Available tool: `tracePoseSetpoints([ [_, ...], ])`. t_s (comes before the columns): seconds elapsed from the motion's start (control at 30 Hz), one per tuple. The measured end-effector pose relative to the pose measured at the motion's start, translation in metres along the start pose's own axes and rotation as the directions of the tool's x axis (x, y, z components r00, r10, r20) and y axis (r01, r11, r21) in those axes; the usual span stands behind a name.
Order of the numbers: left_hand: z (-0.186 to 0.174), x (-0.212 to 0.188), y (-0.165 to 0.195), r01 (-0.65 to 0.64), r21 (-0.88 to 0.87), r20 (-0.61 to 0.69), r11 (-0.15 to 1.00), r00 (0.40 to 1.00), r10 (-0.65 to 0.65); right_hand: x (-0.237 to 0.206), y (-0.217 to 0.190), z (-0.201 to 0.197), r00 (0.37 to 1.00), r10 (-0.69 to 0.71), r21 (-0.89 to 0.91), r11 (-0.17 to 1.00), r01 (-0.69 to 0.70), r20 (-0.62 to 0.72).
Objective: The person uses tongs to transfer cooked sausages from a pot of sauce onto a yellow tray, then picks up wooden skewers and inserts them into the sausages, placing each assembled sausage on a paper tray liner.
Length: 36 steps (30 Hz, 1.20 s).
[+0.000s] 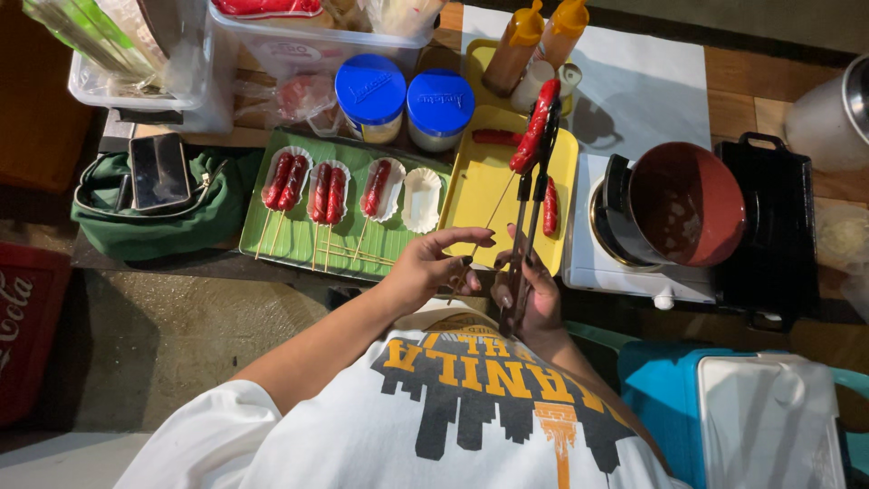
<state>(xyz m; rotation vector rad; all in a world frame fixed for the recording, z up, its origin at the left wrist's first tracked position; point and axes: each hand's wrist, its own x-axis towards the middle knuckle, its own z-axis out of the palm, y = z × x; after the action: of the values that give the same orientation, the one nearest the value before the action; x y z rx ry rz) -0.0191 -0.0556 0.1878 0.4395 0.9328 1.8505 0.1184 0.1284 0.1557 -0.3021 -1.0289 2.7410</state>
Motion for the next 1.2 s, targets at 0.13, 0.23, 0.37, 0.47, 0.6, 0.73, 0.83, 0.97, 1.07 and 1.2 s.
tracePoseSetpoints([
  [0.13, 0.004, 0.003, 0.006, -0.015, -0.016, 0.001, 1.0, 1.0, 0.015, -0.001, 0.002, 0.0, 1.0, 0.009, -0.022, 1.0, -0.009, 0.021],
  [0.23, 0.013, 0.004, 0.017, -0.024, 0.096, -0.041, 0.995, 0.999, 0.028, 0.0, 0.004, 0.0, 0.998, -0.011, -0.047, 0.999, 0.014, 0.061],
  [0.37, 0.024, 0.001, 0.037, -0.068, 0.385, -0.077, 0.92, 0.991, 0.106, 0.0, -0.004, 0.0, 0.987, -0.043, -0.147, 0.987, 0.066, 0.153],
  [0.47, 0.026, -0.006, 0.052, -0.12, 0.563, -0.057, 0.818, 0.981, 0.184, 0.002, -0.015, 0.002, 0.98, -0.032, -0.142, 0.988, 0.061, 0.197],
  [0.6, 0.023, -0.013, 0.063, -0.164, 0.674, -0.024, 0.72, 0.97, 0.243, 0.006, -0.027, 0.005, 0.978, 0.003, -0.263, 0.963, 0.052, 0.207],
  [0.73, 0.014, -0.018, 0.066, -0.153, 0.73, -0.002, 0.666, 0.974, 0.226, 0.01, -0.04, 0.005, 0.99, 0.039, -0.332, 0.943, 0.008, 0.135],
  [0.83, 0.008, -0.018, 0.062, -0.068, 0.754, -0.046, 0.653, 0.987, 0.155, 0.016, -0.045, 0.002, 0.994, 0.019, -0.336, 0.942, 0.019, 0.108],
  [0.97, 0.003, -0.019, 0.054, -0.037, 0.669, -0.087, 0.742, 0.988, 0.128, 0.018, -0.044, -0.003, 0.997, -0.054, -0.442, 0.894, 0.069, 0.047],
  [1.07, 0.001, -0.02, 0.048, -0.013, 0.61, -0.104, 0.792, 0.99, 0.096, 0.017, -0.039, -0.007, 0.996, -0.086, -0.445, 0.892, 0.078, 0.002],
  [1.2, -0.003, -0.019, 0.049, 0.013, 0.605, -0.111, 0.796, 0.991, 0.068, 0.016, -0.039, -0.01, 0.996, -0.084, -0.442, 0.894, 0.078, 0.007],
])
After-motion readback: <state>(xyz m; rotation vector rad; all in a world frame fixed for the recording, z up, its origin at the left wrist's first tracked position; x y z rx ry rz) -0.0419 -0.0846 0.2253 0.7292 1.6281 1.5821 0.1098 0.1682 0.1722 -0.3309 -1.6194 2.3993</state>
